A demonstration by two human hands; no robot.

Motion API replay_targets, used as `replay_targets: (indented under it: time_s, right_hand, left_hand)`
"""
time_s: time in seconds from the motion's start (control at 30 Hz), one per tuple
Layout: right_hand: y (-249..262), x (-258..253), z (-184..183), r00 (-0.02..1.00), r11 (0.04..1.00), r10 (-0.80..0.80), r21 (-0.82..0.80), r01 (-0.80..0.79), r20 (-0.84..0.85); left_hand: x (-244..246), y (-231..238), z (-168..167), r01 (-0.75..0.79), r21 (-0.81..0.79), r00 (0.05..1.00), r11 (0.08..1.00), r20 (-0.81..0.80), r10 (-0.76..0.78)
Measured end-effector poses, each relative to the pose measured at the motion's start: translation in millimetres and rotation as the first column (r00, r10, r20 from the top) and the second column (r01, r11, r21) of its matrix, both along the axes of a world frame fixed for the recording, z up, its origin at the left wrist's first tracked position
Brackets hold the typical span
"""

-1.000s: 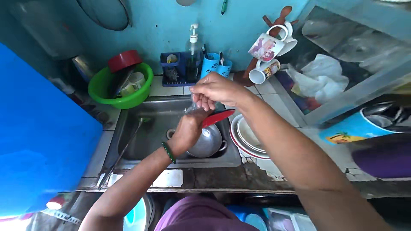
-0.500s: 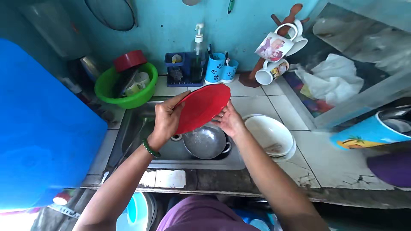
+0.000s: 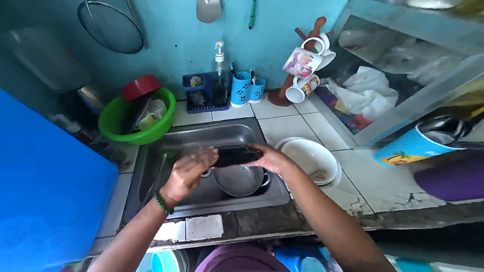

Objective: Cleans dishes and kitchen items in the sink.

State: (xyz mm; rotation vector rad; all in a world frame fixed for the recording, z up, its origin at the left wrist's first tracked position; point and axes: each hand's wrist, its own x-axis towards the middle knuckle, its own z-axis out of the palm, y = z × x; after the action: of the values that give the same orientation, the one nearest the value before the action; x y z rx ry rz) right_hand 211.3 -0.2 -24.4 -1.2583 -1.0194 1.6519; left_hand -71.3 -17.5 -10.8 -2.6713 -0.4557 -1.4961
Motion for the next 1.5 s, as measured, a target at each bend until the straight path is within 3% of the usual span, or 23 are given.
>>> replay_targets:
  time_s: [0.1,0.2,0.27,0.33,0.37,0.4,0.53,0.63,0.9,1.13,1.4,1.5]
  right_hand:
    - [-11.3,-3.2,-13.7,0.979,0.994,0.076,0.094,-0.059,-0.187]
    - [-15.0,-6.0,-33.3,0.977,0.983,0.035,0.182,0.004,-0.209]
    - [-15.9,-9.3,-45.1,0.966,0.973,-0.038,0.212,0.094,-0.255]
    - [-14.9,-13.5,-54.1,0.962,0.959,-0.058,0.253,0.129,-0.268]
    - [-13.9,-15.4,-56.8,0.964,0.956,-0.057,0.263,0.128,-0.259]
    - [-12.1,-16.5,-58.5,0.968,0.954,-0.055,0.273,0.122,-0.243]
    - [4.5,-10.4,-56.7,0.974,0.926,0.049,0.377,0.038,-0.221]
    - [13.6,-8.1,-43.6,0.985,0.874,0.151,0.476,-0.094,-0.083]
    - [29.1,-19.1,-19.7,0.981,0.761,0.077,0.625,-0.173,0.178]
    - [36.3,-22.1,-15.9,0.981,0.707,0.061,0.686,-0.174,0.185]
    - [36.6,-47.1,-22.0,0.967,0.700,-0.020,0.695,-0.166,0.252]
    - [33.4,-57.0,-36.9,0.934,0.814,-0.024,0.550,-0.189,0.356]
  left_hand:
    - [-13.2,2.5,-8.9,-0.003,0.005,0.998,1.000,-0.065,0.004]
    - [-24.1,-1.0,-16.1,-0.201,-0.266,0.979,0.943,-0.075,0.188]
    - [-26.8,-2.6,-20.8,-0.236,-0.597,0.956,0.767,0.001,0.295]
    - [-24.1,-4.7,-18.0,-0.072,-0.894,0.918,0.442,0.114,0.380]
    - [-20.7,-5.2,-15.4,0.050,-0.955,0.885,0.293,0.179,0.430]
    - [-17.3,-5.0,-13.9,0.142,-0.969,0.848,0.202,0.224,0.481]
    - [-17.7,5.1,-9.9,0.250,-0.962,0.764,0.111,0.267,0.588]
    - [-16.9,16.3,-6.4,0.273,-0.961,0.738,0.055,0.246,0.629]
    - [-3.5,35.3,-11.3,0.307,-0.939,0.634,0.153,0.322,0.703]
    - [-7.9,40.9,-14.4,0.369,-0.901,0.599,0.227,0.417,0.683]
    - [-21.3,45.7,-26.3,0.330,-0.899,0.499,0.286,0.424,0.756]
    - [-29.5,47.8,-35.2,0.297,-0.898,0.442,0.324,0.430,0.788]
